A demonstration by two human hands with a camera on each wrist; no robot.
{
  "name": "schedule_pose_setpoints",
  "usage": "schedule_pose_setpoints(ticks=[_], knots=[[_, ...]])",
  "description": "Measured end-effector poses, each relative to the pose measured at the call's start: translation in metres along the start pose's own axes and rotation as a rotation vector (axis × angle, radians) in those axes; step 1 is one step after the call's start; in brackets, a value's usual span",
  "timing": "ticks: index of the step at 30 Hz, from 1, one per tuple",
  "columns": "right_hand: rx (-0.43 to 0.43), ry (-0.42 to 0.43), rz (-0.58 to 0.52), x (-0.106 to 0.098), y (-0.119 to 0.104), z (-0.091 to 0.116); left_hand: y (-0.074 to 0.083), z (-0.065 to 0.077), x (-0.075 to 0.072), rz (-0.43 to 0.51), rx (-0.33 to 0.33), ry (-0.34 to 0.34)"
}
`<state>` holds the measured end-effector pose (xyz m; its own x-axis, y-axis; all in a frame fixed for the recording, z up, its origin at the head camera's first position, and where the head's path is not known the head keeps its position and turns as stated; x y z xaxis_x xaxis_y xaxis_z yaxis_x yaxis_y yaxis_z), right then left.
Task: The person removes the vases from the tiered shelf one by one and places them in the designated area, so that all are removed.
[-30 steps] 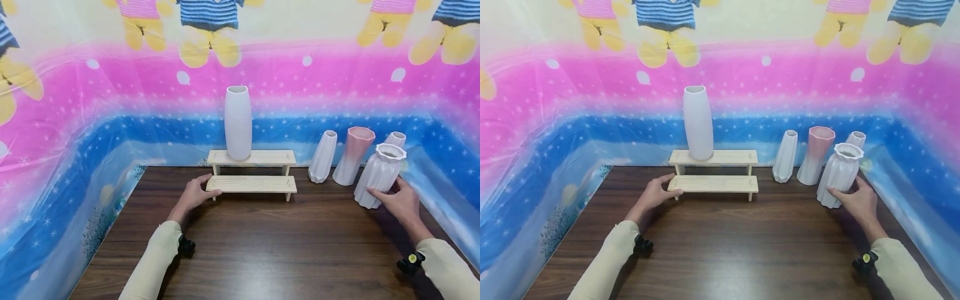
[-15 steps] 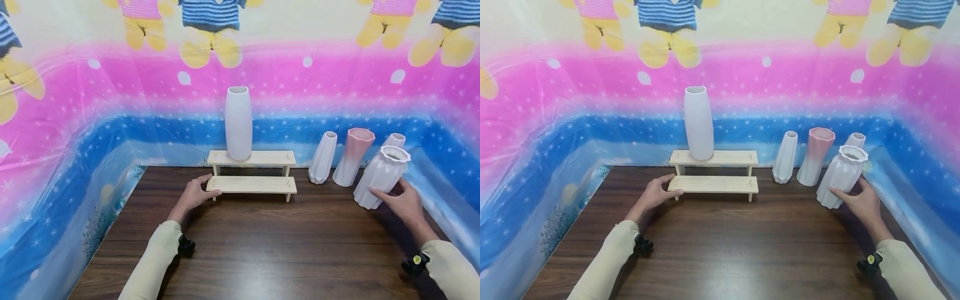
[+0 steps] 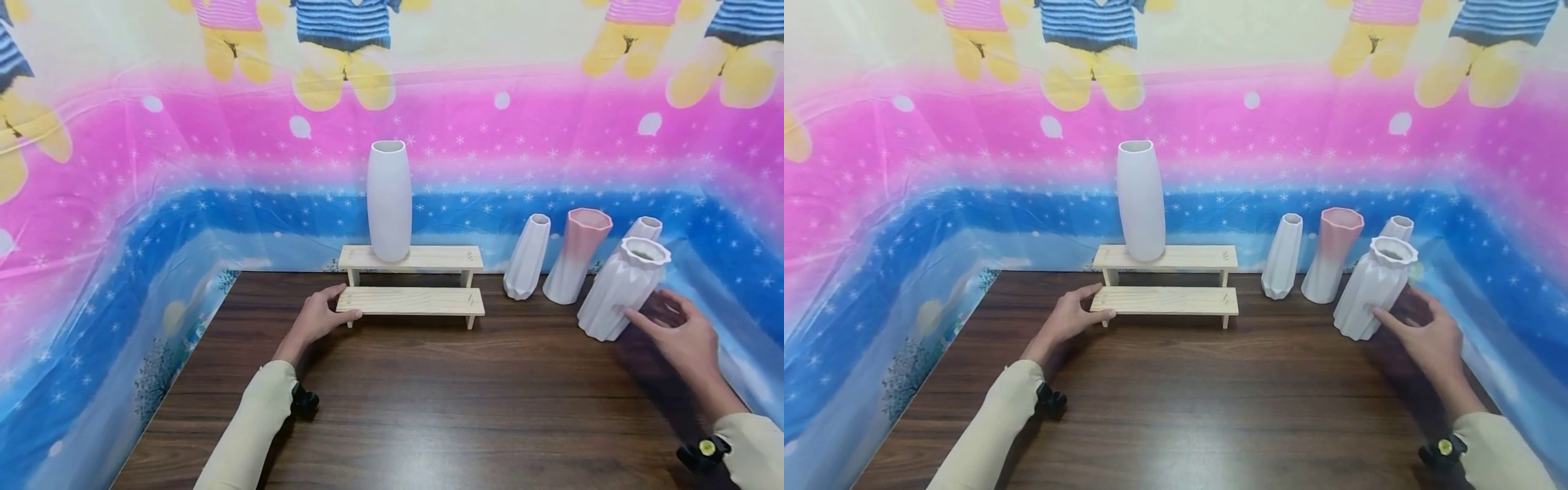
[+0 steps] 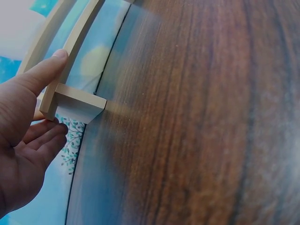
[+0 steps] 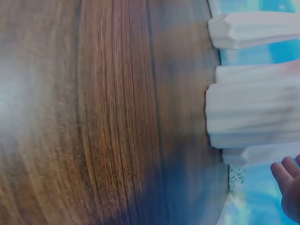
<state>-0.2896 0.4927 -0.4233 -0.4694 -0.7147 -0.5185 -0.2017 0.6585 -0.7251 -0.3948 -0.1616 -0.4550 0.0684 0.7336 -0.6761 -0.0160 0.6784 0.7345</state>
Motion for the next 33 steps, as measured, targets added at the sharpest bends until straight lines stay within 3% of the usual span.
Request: schedule_pose_setpoints(ticks=[8, 16, 26, 33], knots=[[-0.018, 0.083, -0.127, -0.013, -0.027, 0.012, 0.0, 0.0, -0.002, 0.009, -0.007, 0.002], [-0.084, 0.087, -0.18, -0.01, -0.056, 0.017, 0.001, -0.001, -0.003, -0.009, -0.002, 0.002], [-0.215, 0.039, -0.217, 0.019, -0.094, 0.009, 0.0, -0.001, -0.002, -0.013, -0.006, 0.005], [-0.245, -0.021, -0.201, 0.043, -0.115, -0.003, -0.001, 0.0, 0.001, -0.004, -0.011, -0.005]])
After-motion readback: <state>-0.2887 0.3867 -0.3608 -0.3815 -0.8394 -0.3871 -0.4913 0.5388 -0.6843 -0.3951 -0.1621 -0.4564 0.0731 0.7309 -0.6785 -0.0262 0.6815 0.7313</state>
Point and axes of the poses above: each hand's wrist, its own z-axis away from the middle knuckle, its own x-axis out of the palm, y = z × x, the point moved 10 cm from there along -z, towards the middle knuckle, and after that the axes turned 15 degrees about -x, right-handed, at the moved point
